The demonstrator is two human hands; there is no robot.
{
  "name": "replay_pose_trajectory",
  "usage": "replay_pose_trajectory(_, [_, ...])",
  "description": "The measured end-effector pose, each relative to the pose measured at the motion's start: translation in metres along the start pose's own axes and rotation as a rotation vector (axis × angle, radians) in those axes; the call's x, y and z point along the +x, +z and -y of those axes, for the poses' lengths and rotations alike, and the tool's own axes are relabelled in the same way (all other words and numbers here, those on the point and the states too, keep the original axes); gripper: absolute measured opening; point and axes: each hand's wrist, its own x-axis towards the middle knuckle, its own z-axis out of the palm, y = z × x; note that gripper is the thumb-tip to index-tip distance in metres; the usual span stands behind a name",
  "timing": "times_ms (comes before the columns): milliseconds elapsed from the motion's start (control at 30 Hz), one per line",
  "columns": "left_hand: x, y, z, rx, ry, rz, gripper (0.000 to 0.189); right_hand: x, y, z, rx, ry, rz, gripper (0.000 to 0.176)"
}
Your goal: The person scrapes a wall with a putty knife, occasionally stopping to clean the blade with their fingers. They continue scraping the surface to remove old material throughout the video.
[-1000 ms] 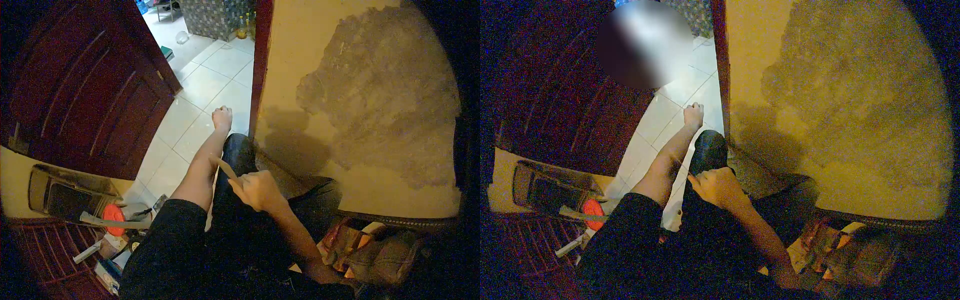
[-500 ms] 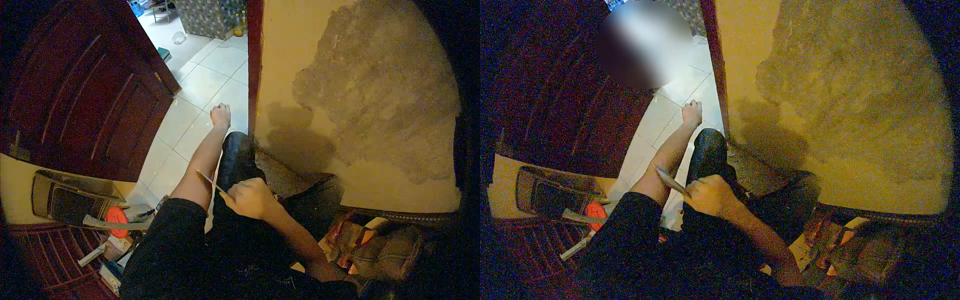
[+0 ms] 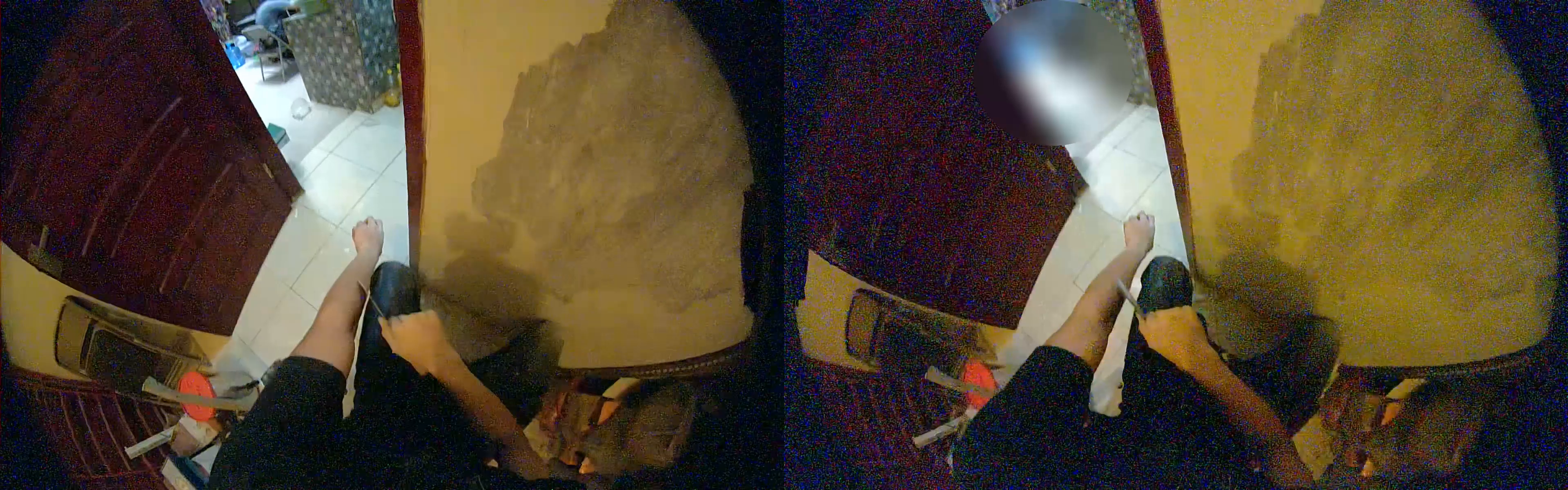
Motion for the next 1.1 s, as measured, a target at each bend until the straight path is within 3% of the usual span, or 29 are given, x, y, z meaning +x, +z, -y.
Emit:
replay_pose_trajectory(100, [0.005,0.024,0.004,0.003,0.069,-0.09,0.029,-0.002,-0.017,0.006,-0.07,-0.019,0.018,0.044])
replay_pose_trajectory(133, [0.005,0.024,0.006,0.009,0.066,-0.107,0.029,-0.001,-0.029,0.011,0.09,-0.006,0.138,0.035])
replay_pose_trajectory(233, [0.004,0.019,0.003,-0.005,0.067,-0.115,0.029,0.0,-0.029,0.015,0.233,-0.131,0.031,0.036])
replay_pose_trajectory(333, [-0.004,-0.001,-0.004,0.012,0.053,-0.057,0.022,0.004,-0.013,-0.003,0.038,0.013,0.05,0.047])
replay_pose_trajectory(400, [-0.013,-0.016,-0.01,-0.058,0.05,0.031,0.031,-0.01,-0.001,-0.033,0.04,0.23,0.089,0.053])
replay_pose_trajectory(433, [-0.017,-0.019,-0.012,-0.054,0.053,0.017,0.031,-0.017,-0.012,-0.038,0.034,0.229,0.075,0.053])
replay_pose_trajectory(500, [-0.015,-0.029,-0.016,-0.256,0.087,0.065,0.041,-0.031,-0.048,-0.044,0.246,0.312,-0.187,0.059])
replay_pose_trajectory(533, [-0.025,-0.055,-0.018,-0.367,0.055,0.075,0.038,-0.039,-0.06,-0.051,0.227,0.311,-0.213,0.059])
replay_pose_trajectory(600, [-0.038,-0.085,-0.02,-0.65,-0.006,0.034,0.039,-0.064,-0.071,-0.062,0.322,0.555,-0.12,0.056])
replay_pose_trajectory(633, [-0.049,-0.103,-0.024,-0.746,-0.024,-0.008,0.041,-0.078,-0.069,-0.07,0.306,0.566,-0.149,0.056])
replay_pose_trajectory(700, [-0.059,-0.103,-0.029,-1.232,0.089,0.084,0.044,-0.1,-0.058,-0.08,0.287,0.417,-0.365,0.048])
replay_pose_trajectory(733, [-0.079,-0.144,-0.03,-1.431,0.149,0.229,0.045,-0.109,-0.051,-0.084,0.278,0.36,-0.432,0.046])
replay_pose_trajectory(767, [-0.103,-0.19,-0.035,-1.624,0.21,0.378,0.045,-0.113,-0.044,-0.086,0.485,0.636,-0.488,0.036])
replay_pose_trajectory(833, [-0.124,-0.199,-0.048,-1.78,0.471,0.532,0.043,-0.108,-0.051,-0.075,0.698,0.908,-0.532,0.026])
replay_pose_trajectory(867, [-0.135,-0.209,-0.054,-1.776,0.476,0.529,0.043,-0.105,-0.061,-0.062,0.945,0.899,-0.641,0.02])
replay_pose_trajectory(900, [-0.148,-0.224,-0.059,-1.756,0.621,0.485,0.041,-0.103,-0.069,-0.053,1.192,0.879,-0.752,0.018])
replay_pose_trajectory(933, [-0.158,-0.235,-0.065,-1.732,0.766,0.44,0.04,-0.104,-0.068,-0.052,1.191,0.875,-0.763,0.018])
replay_pose_trajectory(967, [-0.164,-0.239,-0.071,-1.727,0.777,0.441,0.04,-0.105,-0.064,-0.052,1.229,0.811,-0.775,0.021])
replay_pose_trajectory(1033, [-0.173,-0.241,-0.08,-1.572,0.691,0.405,0.033,-0.111,-0.061,-0.049,1.265,0.745,-0.791,0.027])
replay_pose_trajectory(1100, [-0.172,-0.245,-0.082,-1.526,0.678,0.469,0.03,-0.113,-0.062,-0.046,1.269,0.887,-0.7,0.032])
